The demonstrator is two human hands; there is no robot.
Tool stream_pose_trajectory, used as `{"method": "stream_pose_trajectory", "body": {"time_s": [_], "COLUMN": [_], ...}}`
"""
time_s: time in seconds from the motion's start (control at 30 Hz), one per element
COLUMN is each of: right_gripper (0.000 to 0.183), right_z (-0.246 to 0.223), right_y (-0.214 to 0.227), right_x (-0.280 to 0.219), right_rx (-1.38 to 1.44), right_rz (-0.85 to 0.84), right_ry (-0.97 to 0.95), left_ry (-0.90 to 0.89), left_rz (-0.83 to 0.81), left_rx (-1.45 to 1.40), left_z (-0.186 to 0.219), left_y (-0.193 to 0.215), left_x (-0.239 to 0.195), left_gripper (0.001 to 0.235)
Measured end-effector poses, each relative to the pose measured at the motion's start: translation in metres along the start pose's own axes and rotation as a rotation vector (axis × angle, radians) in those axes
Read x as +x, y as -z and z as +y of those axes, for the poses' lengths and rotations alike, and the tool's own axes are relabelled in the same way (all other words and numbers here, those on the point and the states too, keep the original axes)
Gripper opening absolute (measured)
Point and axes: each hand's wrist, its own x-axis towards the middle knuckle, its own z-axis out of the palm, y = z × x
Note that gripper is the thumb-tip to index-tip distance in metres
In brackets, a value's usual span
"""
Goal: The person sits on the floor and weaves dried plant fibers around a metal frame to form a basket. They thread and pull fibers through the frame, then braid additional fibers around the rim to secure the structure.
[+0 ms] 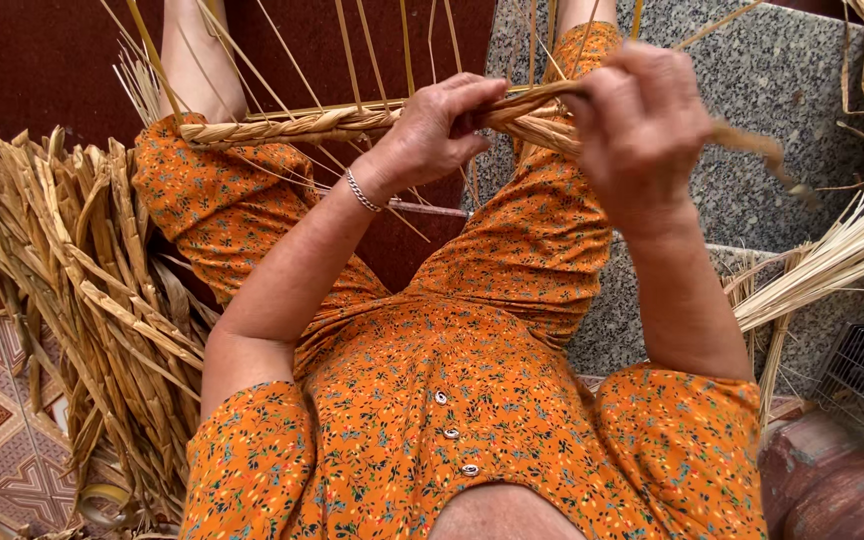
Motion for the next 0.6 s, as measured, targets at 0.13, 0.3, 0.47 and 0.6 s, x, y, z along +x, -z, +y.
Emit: {"method": "stream_pose_trajectory", "body": {"time_s": [0.13,0.3,0.47,0.6], "right_gripper": [0.024,0.038,0.006,0.018], "right_z": [-0.006,-0.002,-0.010,-0.017], "right_y": [-0.005,0.025,0.030,0.030], "right_x": [0.038,0.042,0.042,0.044], "right_rx": [-0.144,-0.352,-0.310,-0.455], "right_rz": [-0.040,-0.172,-0.107,-0.179], "right_ry": [0.173,0.240,0.481,0.494], "left_ry": [0.037,0.148,0.172,0.278], "left_rz": [0.050,0.003,0.034,0.009], "left_rx": [0.038,0.088,0.095,0.030], "left_z": [-0.002,-0.008,-0.011,-0.011], "left_y": [-0.009,-0.014,-0.013,-0.016], "left_x": [0.004,0.011,0.016,0.014], "left_gripper": [0.010,0.004,0.010,0.013]}}
